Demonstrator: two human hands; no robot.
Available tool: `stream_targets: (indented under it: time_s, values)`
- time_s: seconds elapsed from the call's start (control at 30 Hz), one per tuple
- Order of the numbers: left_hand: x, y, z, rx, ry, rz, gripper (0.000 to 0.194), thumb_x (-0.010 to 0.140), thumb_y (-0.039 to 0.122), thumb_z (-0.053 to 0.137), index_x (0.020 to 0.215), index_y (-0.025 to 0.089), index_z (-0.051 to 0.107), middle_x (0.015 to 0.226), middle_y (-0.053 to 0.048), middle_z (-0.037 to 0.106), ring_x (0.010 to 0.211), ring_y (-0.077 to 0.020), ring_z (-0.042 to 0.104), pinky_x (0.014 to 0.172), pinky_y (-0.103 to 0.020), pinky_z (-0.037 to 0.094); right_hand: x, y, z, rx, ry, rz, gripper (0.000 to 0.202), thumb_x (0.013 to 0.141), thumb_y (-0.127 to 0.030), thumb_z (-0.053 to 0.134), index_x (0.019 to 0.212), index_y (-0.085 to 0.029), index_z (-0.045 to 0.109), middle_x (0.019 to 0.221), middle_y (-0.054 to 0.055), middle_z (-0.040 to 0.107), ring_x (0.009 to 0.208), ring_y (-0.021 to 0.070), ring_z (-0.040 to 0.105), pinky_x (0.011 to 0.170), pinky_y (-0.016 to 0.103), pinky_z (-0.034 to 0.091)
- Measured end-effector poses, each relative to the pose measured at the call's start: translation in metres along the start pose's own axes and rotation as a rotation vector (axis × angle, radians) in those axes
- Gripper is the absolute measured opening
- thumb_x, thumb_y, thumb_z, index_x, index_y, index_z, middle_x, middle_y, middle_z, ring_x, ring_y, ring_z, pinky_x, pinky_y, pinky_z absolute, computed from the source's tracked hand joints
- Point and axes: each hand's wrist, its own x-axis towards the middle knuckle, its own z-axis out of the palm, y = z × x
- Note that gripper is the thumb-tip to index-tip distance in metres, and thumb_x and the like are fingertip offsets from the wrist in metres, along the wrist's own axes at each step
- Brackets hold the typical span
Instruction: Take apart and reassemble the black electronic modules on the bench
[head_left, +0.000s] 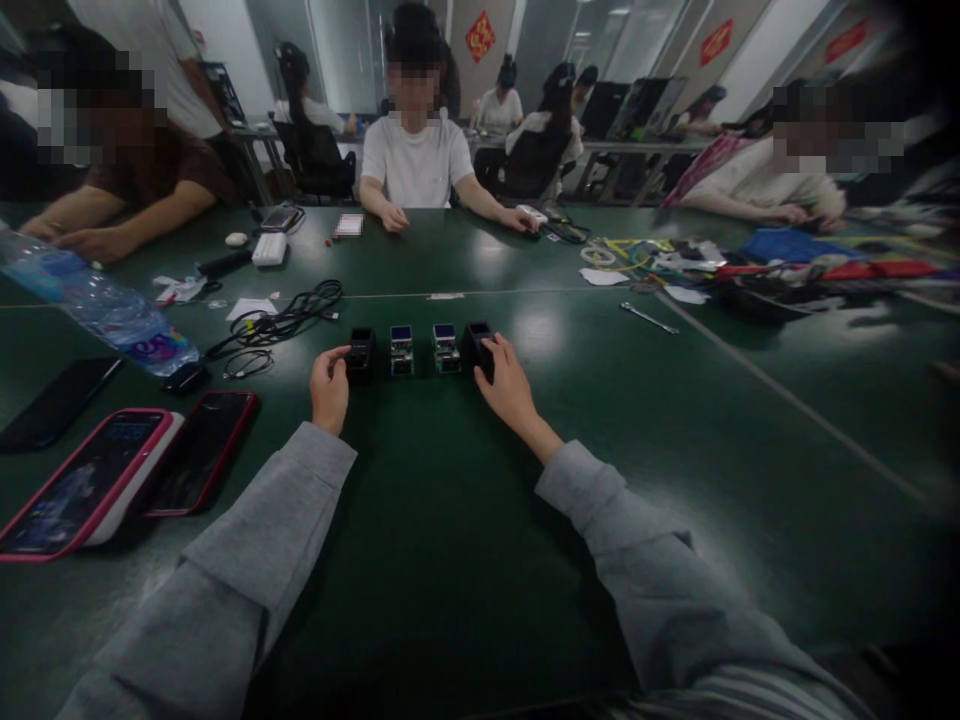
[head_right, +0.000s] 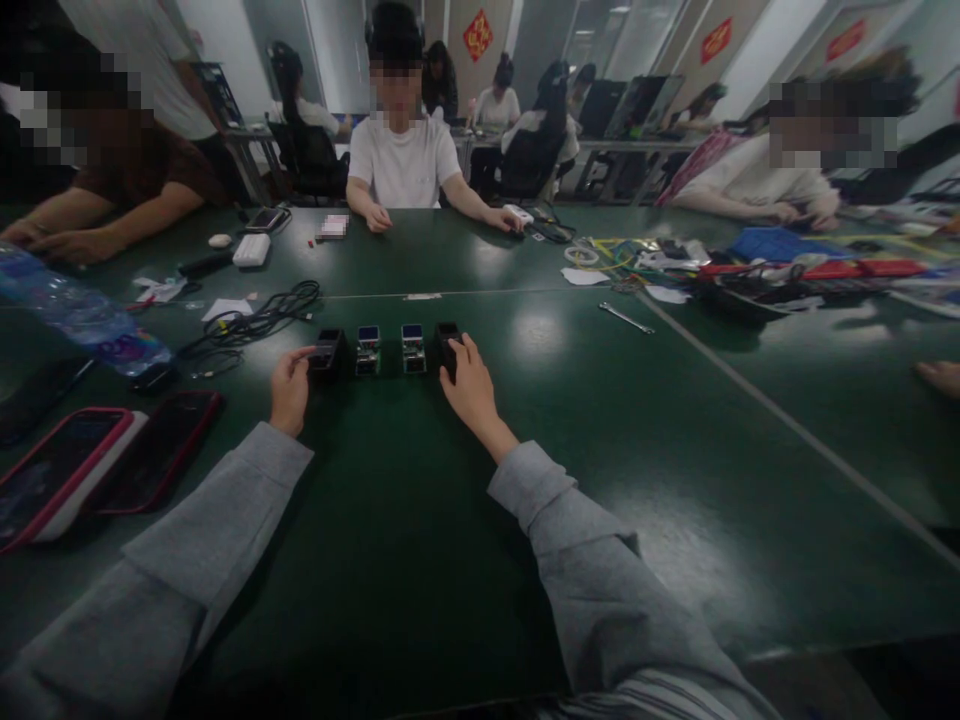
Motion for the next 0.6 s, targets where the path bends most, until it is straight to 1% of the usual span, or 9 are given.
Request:
stream_targets:
  time_s: [0.07, 0.2, 0.33, 0.47, 0.6]
  values:
    - [0.0000, 0.0001, -0.0004, 0.005, 0.002, 0.002, 0.025, 0.090, 0.022, 0.049, 0.107, 0.021, 0.067, 0.112, -0.006, 0.068, 0.110, -0.0199, 0.064, 0.105, -0.038, 0.048, -0.0002, 0.0004, 0.0000, -0.001, -0.003, 0.004, 0.055, 0.094, -0.030, 0.048, 0.147, -0.017, 0.043, 0.158, 0.017, 0.035, 0.139, 0.0369, 0.046, 0.106, 0.060, 0.051]
    - [0.0004, 0.0004, -0.0005, 0.015, 0.020, -0.009, 0.025, 0.090, 0.021, 0.050, 0.108, 0.020, 0.068, 0.112, -0.007, 0.069, 0.110, -0.0203, 0.064, 0.104, -0.038, 0.048, -0.0005, 0.0000, -0.0004, -0.002, -0.009, -0.003, 0.055, 0.095, -0.030, 0.048, 0.147, -0.014, 0.044, 0.158, 0.019, 0.034, 0.140, 0.0369, 0.046, 0.108, 0.058, 0.050]
    - [0.0000, 0.0009, -0.0002, 0.022, 0.025, -0.024, 0.026, 0.090, 0.022, 0.051, 0.108, 0.021, 0.069, 0.112, -0.007, 0.069, 0.109, -0.0207, 0.064, 0.104, -0.039, 0.048, -0.0013, -0.0022, -0.0016, -0.016, 0.002, -0.014, 0.054, 0.095, -0.029, 0.048, 0.147, -0.015, 0.044, 0.158, 0.018, 0.035, 0.139, 0.0358, 0.047, 0.107, 0.057, 0.051]
    - [-0.0004, 0.0011, -0.0001, 0.019, 0.019, -0.003, 0.025, 0.090, 0.021, 0.050, 0.107, 0.021, 0.068, 0.110, -0.006, 0.069, 0.108, -0.0201, 0.064, 0.104, -0.038, 0.048, -0.0013, -0.0035, -0.0020, -0.017, 0.008, -0.020, 0.054, 0.095, -0.028, 0.048, 0.146, -0.011, 0.045, 0.157, 0.020, 0.036, 0.138, 0.0364, 0.048, 0.108, 0.056, 0.050]
    - [0.0011, -0.0030, -0.0008, 0.026, 0.018, -0.011, 0.026, 0.091, 0.021, 0.051, 0.108, 0.020, 0.070, 0.112, -0.006, 0.069, 0.109, -0.0206, 0.063, 0.106, -0.040, 0.046, 0.0004, -0.0004, 0.0007, -0.011, 0.004, -0.013, 0.054, 0.095, -0.029, 0.049, 0.146, -0.013, 0.044, 0.157, 0.019, 0.035, 0.138, 0.0366, 0.047, 0.107, 0.057, 0.050]
